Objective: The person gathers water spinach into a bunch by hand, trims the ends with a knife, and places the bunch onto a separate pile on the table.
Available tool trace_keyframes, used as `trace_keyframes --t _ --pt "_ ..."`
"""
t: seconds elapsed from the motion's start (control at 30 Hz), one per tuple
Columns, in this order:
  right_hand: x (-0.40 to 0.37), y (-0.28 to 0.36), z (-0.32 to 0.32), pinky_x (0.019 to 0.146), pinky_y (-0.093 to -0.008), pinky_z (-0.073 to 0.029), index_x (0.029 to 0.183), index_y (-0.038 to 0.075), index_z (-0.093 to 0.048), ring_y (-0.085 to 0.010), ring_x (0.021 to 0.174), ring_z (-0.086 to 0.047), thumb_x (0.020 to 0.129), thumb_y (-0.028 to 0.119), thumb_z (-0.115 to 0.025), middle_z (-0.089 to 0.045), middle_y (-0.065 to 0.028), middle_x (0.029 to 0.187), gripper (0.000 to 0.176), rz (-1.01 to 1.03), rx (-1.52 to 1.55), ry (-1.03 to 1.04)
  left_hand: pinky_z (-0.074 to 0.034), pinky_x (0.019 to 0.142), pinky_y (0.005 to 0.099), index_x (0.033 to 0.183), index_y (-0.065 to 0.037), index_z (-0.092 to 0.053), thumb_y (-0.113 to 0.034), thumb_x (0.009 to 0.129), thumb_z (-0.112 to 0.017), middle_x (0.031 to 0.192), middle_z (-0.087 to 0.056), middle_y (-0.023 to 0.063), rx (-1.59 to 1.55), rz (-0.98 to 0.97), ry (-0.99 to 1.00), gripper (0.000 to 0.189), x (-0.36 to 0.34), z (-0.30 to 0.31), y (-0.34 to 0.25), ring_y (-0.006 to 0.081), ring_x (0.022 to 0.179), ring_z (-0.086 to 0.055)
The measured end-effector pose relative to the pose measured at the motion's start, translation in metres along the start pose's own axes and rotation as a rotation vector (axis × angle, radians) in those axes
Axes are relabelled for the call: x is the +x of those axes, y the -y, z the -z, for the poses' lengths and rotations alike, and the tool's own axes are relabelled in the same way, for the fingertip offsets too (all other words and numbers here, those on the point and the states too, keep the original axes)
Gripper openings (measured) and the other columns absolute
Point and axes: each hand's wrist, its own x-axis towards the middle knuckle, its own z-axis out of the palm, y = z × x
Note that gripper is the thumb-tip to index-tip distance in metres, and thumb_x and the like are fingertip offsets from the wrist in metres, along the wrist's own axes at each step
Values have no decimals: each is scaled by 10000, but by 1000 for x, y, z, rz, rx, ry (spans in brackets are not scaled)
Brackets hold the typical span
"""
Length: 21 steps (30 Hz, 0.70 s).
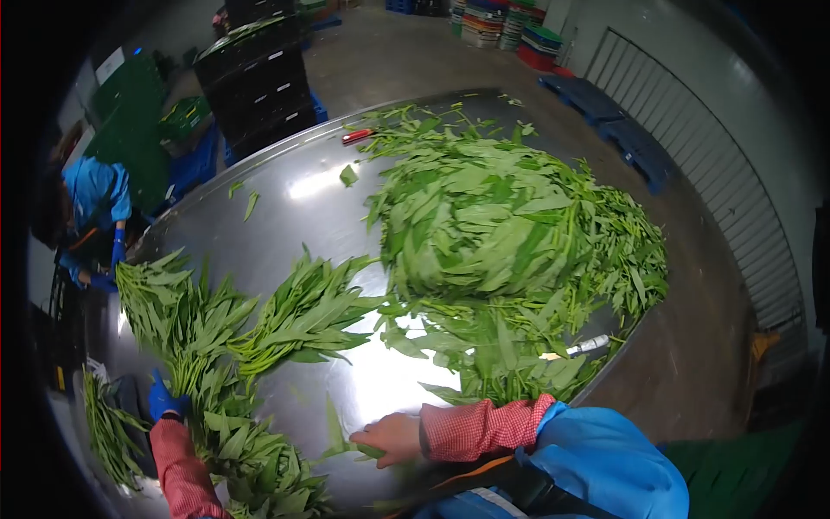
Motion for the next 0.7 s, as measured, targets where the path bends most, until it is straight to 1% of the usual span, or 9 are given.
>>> trace_keyframes --t 0.07,0.1,0.2,0.23,0.37,0.47,0.57,0.6,0.7 --pt "-17 -5 17 672 -405 -483 1300 90 -405 -312 771 -622 833 353 -635 -625 -115 831 584 18 167 28 -428 961 442 1434 -109 -321 -71 655 -795 1242 -548 180 -259 -114 -209 913 3 -17 -1 352 1143 -529" --pt "-26 -8 32 674 -402 -487 1292 86 -417 -312 776 -626 835 357 -633 -631 -114 842 573 31 249 43 -419 972 400 1423 -56 -341 -4 693 -718 1299 -524 161 -390 -372 -390 823 6 -36 -1 321 1138 -537" --pt "-73 -22 75 651 -408 -488 1167 87 -520 -307 770 -636 831 363 -623 -653 -119 815 447 -62 341 -67 -391 985 321 1441 -77 -343 91 733 -608 1385 -468 70 -870 -634 -312 775 -85 8 -111 213 1113 -531" --pt "-92 -28 88 635 -399 -487 1110 88 -553 -295 744 -639 841 347 -612 -655 -101 789 378 -75 366 -185 -397 981 317 1438 -76 -354 80 748 -606 1392 -455 79 -871 -624 -179 751 -110 12 -136 213 1117 -533" --pt "-177 -72 138 571 -379 -486 1003 99 -610 -273 636 -635 857 277 -597 -651 -68 720 230 -125 310 -648 -470 883 323 1349 -29 -459 43 755 -646 1086 -648 87 -946 -742 101 627 -219 17 -241 186 929 -628" --pt "-255 -110 190 534 -357 -490 989 97 -616 -236 613 -640 846 223 -614 -658 -55 713 191 -257 111 -926 -491 834 308 1308 -41 -506 22 793 -639 922 -680 67 -998 -735 216 536 -292 18 -311 153 852 -641" --pt "-334 -164 240 640 -375 -498 1071 55 -580 -251 758 -639 816 206 -656 -650 -108 850 307 -499 -109 -1034 -513 789 298 1260 -32 -551 -12 827 -637 889 -685 68 -1122 -630 300 442 -356 -10 -374 133 827 -645" --pt "-356 -191 251 697 -378 -495 1116 38 -557 -264 830 -628 799 204 -677 -635 -127 912 377 -536 -257 -1098 -500 834 291 1327 -18 -477 -11 860 -601 929 -681 80 -1085 -637 367 483 -377 -7 -394 145 869 -644" --pt "-412 -257 288 900 -426 -434 1315 32 -423 -285 1050 -533 730 253 -753 -544 -147 1113 707 -765 -514 -977 -500 828 278 1318 -24 -493 -22 859 -617 922 -687 72 -1277 -548 532 476 -434 -1 -458 113 860 -636"
